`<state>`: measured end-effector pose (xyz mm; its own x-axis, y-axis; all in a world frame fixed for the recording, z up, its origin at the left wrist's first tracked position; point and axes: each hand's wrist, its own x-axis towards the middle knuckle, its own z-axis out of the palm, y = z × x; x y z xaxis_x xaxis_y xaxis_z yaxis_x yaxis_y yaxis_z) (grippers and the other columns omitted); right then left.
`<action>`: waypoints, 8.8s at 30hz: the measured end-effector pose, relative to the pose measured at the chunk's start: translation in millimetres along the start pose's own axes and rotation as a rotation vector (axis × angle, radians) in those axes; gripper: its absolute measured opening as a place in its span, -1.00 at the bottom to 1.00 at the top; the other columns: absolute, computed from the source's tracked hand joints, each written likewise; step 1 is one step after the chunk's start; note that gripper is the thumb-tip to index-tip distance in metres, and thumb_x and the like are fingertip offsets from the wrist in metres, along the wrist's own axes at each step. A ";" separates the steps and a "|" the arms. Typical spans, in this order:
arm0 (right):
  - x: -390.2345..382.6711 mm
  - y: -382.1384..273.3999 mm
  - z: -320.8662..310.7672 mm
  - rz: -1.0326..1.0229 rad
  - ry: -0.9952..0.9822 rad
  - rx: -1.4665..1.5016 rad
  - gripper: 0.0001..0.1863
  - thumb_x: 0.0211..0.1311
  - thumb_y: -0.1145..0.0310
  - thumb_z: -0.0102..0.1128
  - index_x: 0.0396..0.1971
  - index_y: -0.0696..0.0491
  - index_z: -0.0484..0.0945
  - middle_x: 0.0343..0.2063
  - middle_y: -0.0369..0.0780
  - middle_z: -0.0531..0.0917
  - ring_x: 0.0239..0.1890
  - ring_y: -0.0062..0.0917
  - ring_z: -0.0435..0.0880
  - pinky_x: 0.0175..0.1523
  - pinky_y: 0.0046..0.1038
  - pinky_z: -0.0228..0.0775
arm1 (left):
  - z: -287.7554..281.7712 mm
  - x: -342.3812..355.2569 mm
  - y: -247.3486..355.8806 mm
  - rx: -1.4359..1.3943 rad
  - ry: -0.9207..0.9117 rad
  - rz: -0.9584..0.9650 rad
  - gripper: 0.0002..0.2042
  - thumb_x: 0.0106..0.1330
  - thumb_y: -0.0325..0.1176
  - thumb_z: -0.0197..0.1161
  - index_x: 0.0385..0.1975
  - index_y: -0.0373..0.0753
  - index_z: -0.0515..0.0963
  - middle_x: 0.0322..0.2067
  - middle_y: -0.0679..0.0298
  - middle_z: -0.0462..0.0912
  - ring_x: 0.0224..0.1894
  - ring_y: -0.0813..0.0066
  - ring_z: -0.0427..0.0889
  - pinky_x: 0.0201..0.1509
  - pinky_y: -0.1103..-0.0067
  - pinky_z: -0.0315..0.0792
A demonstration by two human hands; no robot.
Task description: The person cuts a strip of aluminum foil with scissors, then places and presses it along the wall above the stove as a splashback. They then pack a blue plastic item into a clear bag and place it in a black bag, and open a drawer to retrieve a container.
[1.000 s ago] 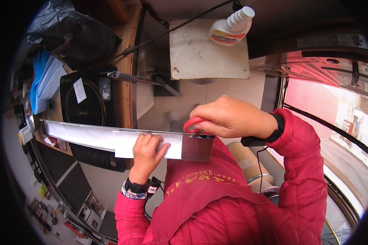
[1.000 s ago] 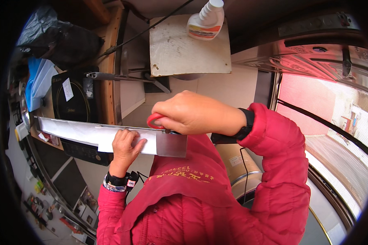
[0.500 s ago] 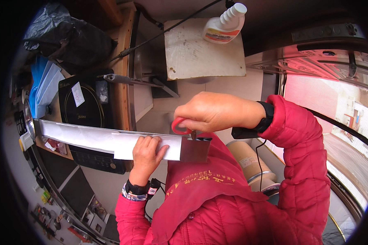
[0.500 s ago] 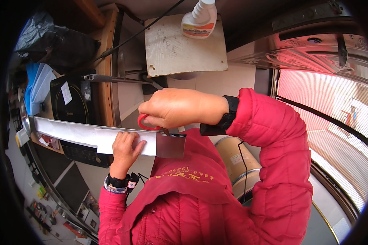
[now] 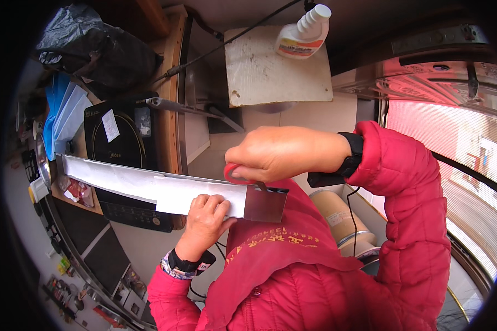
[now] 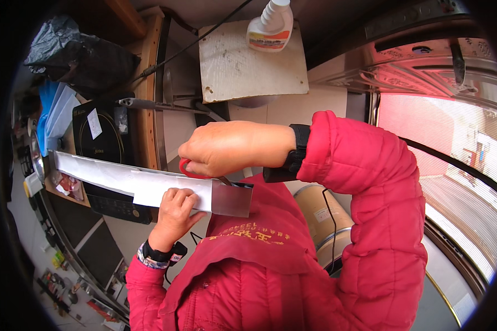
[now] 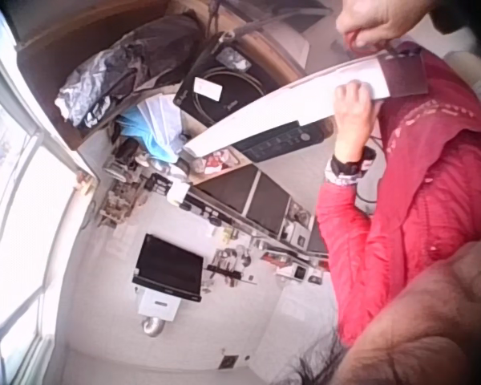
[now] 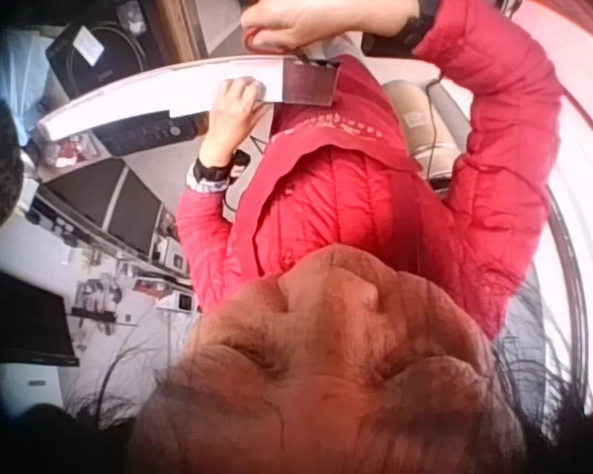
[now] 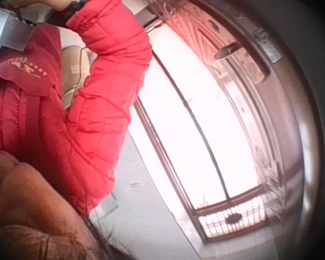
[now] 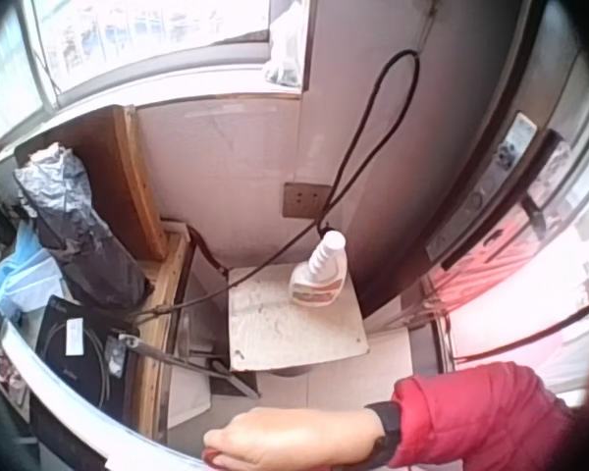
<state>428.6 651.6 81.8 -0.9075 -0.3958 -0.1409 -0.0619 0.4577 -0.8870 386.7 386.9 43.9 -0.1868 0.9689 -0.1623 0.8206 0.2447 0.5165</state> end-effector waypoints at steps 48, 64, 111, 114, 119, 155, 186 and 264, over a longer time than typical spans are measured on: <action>-0.1 -3.6 -0.7 0.124 -0.031 0.011 -0.75 0.20 0.25 0.01 -0.41 0.16 0.44 -0.57 0.02 0.53 -0.46 -0.04 0.49 -0.36 -0.19 0.34 | 4.4 7.0 8.1 -0.036 -0.076 0.088 -0.52 -0.16 -0.39 0.36 -0.12 -0.21 0.50 -0.51 0.27 0.42 -0.44 0.31 0.39 -0.36 0.46 0.28; 0.4 -21.8 -0.7 -0.003 -0.167 -0.120 -0.68 0.24 0.20 -0.04 -0.45 0.20 0.44 -0.60 0.03 0.53 -0.48 -0.04 0.52 -0.38 -0.18 0.36 | 0.1 11.3 4.6 -0.041 -0.004 0.024 -0.59 0.00 -0.41 0.30 -0.09 -0.27 0.44 -0.52 0.21 0.44 -0.44 0.25 0.46 -0.36 0.41 0.38; 15.5 -48.3 21.1 0.024 0.081 0.168 -0.84 0.16 0.40 0.07 -0.31 0.16 0.50 -0.52 -0.04 0.56 -0.43 -0.18 0.56 -0.35 -0.34 0.37 | -8.9 -31.6 -44.9 0.036 0.398 -0.208 -0.74 0.01 -0.53 0.22 -0.25 -0.32 0.44 -0.37 0.11 0.55 -0.32 0.15 0.52 -0.25 0.40 0.43; 15.3 -50.7 26.5 -0.032 0.061 0.053 -0.84 0.17 0.40 0.06 -0.30 0.15 0.51 -0.52 -0.05 0.56 -0.43 -0.17 0.56 -0.35 -0.32 0.37 | -11.5 -39.2 -49.4 0.069 0.406 -0.249 -0.72 -0.01 -0.53 0.22 -0.25 -0.31 0.46 -0.40 0.11 0.55 -0.34 0.15 0.53 -0.26 0.39 0.44; 17.6 -59.3 32.2 0.032 -0.004 0.027 -0.88 0.24 0.45 0.03 -0.36 0.20 0.45 -0.54 -0.13 0.57 -0.55 -0.42 0.58 -0.43 -0.50 0.38 | -5.0 -31.5 -49.2 0.092 0.430 -0.123 -0.73 -0.05 -0.54 0.17 -0.27 -0.33 0.45 -0.50 0.17 0.51 -0.44 0.22 0.51 -0.35 0.42 0.44; 13.4 -41.7 48.2 -0.005 0.158 0.053 -0.88 0.14 0.44 0.08 -0.35 0.16 0.48 -0.52 -0.05 0.54 -0.46 -0.17 0.53 -0.39 -0.34 0.34 | 0.3 -19.7 -54.2 0.087 0.405 -0.150 -0.77 0.02 -0.53 0.19 -0.29 -0.33 0.43 -0.52 0.13 0.48 -0.43 0.17 0.48 -0.31 0.39 0.41; -93.3 7.5 59.8 0.297 0.971 0.783 -0.74 0.35 0.32 -0.09 -0.14 0.17 0.45 -0.48 -0.29 0.54 -0.53 -0.74 0.46 -0.44 -0.74 0.24 | 0.2 -22.1 -31.0 -0.067 0.313 -0.173 -0.88 0.03 -0.40 0.25 -0.53 -0.25 0.46 -0.62 0.15 0.49 -0.47 0.16 0.49 -0.39 0.36 0.40; 55.1 -2.9 75.2 -0.464 -0.012 -0.671 -0.89 -0.18 0.45 0.17 -0.56 0.10 0.48 0.05 -0.02 0.36 0.17 -0.09 0.27 0.12 -0.12 0.24 | 11.3 -8.0 -41.0 0.097 0.657 -0.238 -0.90 0.06 -0.48 0.16 -0.42 -0.27 0.44 -0.52 0.20 0.49 -0.46 0.24 0.51 -0.40 0.44 0.45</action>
<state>410.1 568.6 43.5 -0.7239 -0.6690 0.1685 -0.6697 0.6228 -0.4045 360.7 368.6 14.5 -0.6298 0.7186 0.2950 0.7555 0.4783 0.4476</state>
